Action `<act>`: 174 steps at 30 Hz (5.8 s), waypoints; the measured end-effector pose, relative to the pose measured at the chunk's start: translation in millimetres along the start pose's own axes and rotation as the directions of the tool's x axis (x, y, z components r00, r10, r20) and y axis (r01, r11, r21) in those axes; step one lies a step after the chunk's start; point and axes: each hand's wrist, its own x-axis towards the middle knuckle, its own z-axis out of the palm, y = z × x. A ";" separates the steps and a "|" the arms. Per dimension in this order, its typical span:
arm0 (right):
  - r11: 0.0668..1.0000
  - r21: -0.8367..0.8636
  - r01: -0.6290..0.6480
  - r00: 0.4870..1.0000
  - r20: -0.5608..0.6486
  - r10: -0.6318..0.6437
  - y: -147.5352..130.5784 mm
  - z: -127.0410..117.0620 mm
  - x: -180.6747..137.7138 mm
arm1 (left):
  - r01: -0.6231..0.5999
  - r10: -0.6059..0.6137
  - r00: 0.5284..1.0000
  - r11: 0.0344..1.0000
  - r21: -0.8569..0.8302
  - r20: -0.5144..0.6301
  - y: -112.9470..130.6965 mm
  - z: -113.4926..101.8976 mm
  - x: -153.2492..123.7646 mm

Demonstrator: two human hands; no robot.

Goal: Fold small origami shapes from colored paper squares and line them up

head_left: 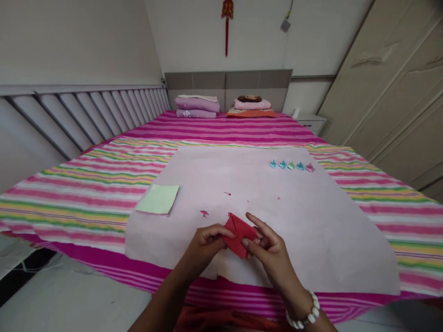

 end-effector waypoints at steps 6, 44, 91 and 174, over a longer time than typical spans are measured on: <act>0.998 -0.047 0.040 0.999 0.013 -0.040 -0.3 -0.9 -1.7 | -0.042 0.042 0.999 0.999 0.000 0.034 3.2 1.5 -0.7; 0.995 0.101 -0.002 0.997 0.078 -0.005 5.9 -2.1 -2.0 | -0.223 0.196 0.969 0.956 0.189 0.151 -1.9 3.6 -8.8; 0.969 0.246 -0.017 0.981 -0.183 0.063 11.3 4.1 3.4 | 0.061 -0.121 0.967 0.964 -0.258 -0.225 -24.6 28.6 0.7; 0.989 0.033 -0.144 0.976 0.169 0.137 -13.0 -0.8 3.3 | -0.255 0.208 0.964 0.905 0.339 0.168 21.1 1.6 -7.8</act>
